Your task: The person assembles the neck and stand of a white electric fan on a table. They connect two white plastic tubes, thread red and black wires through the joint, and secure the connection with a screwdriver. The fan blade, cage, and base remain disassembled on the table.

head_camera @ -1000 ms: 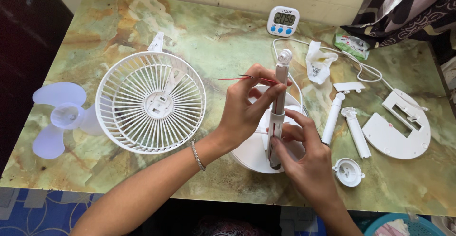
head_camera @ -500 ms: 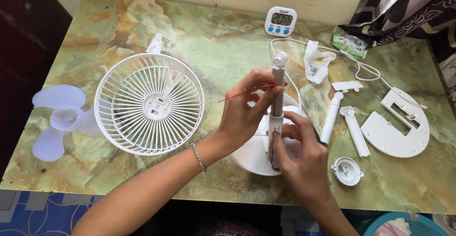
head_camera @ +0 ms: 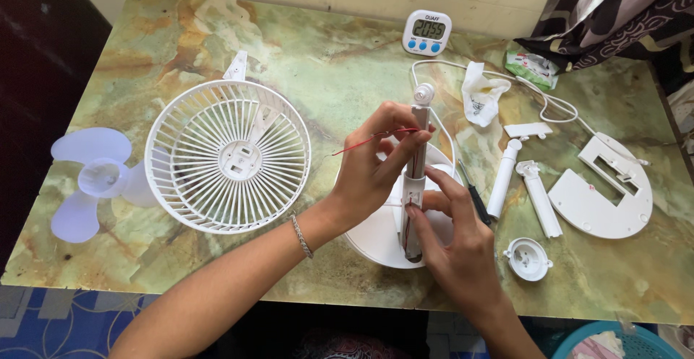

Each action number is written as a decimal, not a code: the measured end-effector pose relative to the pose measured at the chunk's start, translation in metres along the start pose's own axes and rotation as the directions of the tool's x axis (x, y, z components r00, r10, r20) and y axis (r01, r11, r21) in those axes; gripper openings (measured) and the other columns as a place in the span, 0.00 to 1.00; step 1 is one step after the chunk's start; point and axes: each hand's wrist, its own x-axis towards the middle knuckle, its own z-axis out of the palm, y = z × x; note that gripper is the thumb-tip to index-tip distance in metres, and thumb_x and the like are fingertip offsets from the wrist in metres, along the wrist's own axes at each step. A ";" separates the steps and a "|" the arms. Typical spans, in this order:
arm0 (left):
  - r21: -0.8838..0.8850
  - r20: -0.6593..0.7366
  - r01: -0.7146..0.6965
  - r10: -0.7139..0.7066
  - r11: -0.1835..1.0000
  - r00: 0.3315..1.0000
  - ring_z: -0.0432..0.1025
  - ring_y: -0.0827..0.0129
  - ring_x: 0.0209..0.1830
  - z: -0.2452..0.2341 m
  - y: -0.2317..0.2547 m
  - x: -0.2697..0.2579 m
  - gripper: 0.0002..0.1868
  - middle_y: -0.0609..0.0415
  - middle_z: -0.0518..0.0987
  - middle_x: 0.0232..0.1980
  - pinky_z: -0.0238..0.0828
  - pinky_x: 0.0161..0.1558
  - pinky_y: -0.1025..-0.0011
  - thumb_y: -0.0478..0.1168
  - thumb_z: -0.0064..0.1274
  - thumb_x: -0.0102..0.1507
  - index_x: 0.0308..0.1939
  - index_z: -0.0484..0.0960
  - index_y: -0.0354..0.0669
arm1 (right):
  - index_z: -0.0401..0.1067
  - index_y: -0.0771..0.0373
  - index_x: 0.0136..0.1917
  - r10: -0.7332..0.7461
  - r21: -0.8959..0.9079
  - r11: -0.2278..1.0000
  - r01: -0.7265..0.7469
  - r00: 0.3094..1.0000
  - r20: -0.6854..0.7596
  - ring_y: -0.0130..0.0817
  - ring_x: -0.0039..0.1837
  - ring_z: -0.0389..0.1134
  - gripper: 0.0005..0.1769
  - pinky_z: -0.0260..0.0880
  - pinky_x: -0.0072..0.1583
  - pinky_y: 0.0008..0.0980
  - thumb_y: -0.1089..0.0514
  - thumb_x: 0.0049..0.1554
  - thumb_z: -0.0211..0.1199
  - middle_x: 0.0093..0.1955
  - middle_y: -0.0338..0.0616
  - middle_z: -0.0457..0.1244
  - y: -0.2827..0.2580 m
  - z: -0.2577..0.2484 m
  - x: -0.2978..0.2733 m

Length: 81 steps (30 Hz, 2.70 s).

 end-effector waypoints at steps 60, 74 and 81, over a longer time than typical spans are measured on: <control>0.052 0.068 -0.013 0.010 0.999 0.998 0.79 0.80 0.43 -0.017 0.013 0.010 0.07 0.62 0.84 0.47 0.72 0.38 0.78 0.42 0.57 0.70 0.48 0.79 0.44 | 0.72 0.68 0.61 0.059 0.179 0.983 -0.041 0.994 -0.092 0.24 0.46 0.61 0.09 0.61 0.47 0.23 0.61 0.71 0.60 0.45 0.41 0.64 0.054 -0.108 0.076; 0.072 0.056 0.007 -0.011 0.997 0.998 0.79 0.80 0.45 -0.014 0.019 0.016 0.08 0.60 0.85 0.45 0.73 0.35 0.78 0.41 0.60 0.67 0.44 0.80 0.42 | 0.57 0.68 0.62 -0.296 0.159 0.929 0.334 0.929 -0.222 0.33 0.44 0.73 0.11 0.75 0.44 0.24 0.57 0.78 0.52 0.46 0.59 0.68 -0.034 -0.088 0.074; -0.061 0.117 0.123 -0.115 0.991 0.987 0.79 0.79 0.43 -0.022 0.036 0.024 0.05 0.57 0.84 0.45 0.82 0.39 0.77 0.36 0.60 0.65 0.39 0.82 0.37 | 0.61 0.69 0.59 -0.425 -0.126 0.902 0.413 0.900 -0.095 0.32 0.45 0.75 0.11 0.76 0.44 0.24 0.62 0.68 0.58 0.42 0.52 0.70 -0.051 -0.077 0.095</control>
